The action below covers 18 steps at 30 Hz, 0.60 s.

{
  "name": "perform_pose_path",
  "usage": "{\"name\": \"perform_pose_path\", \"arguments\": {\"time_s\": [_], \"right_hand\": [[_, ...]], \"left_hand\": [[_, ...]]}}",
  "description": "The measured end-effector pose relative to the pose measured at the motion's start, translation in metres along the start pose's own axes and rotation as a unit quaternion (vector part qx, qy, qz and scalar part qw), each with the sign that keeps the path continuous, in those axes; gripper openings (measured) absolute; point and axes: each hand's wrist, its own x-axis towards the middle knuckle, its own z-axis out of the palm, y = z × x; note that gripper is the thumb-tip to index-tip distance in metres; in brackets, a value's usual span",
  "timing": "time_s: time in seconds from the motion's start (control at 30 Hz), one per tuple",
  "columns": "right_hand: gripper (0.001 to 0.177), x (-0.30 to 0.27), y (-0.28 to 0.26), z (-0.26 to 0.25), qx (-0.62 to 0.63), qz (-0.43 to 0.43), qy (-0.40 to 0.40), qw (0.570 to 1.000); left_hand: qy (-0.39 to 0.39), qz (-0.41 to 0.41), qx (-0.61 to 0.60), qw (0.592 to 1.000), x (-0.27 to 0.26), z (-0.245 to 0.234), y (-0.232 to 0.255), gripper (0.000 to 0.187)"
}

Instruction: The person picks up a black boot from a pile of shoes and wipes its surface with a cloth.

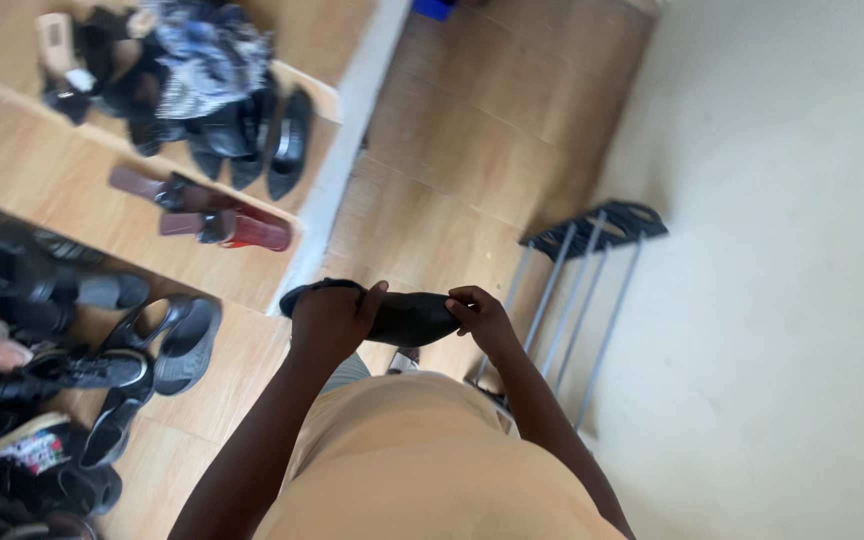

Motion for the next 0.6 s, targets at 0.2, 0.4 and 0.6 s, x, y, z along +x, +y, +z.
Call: {"name": "perform_pose_path", "arguments": {"time_s": [0.2, 0.4, 0.6], "right_hand": [[0.042, -0.061, 0.062, -0.034, 0.118, -0.015, 0.046, 0.992], [0.036, -0.099, 0.064, -0.023, 0.192, 0.014, 0.052, 0.98], [0.02, -0.093, 0.066, -0.026, 0.192, 0.036, 0.008, 0.981]], "left_hand": [[-0.008, 0.098, 0.132, 0.986, 0.014, 0.01, 0.074, 0.057], [0.157, 0.21, 0.068, 0.963, 0.035, 0.032, 0.116, 0.028], [0.036, 0.256, -0.084, 0.962, 0.083, 0.062, 0.134, 0.02]]}}
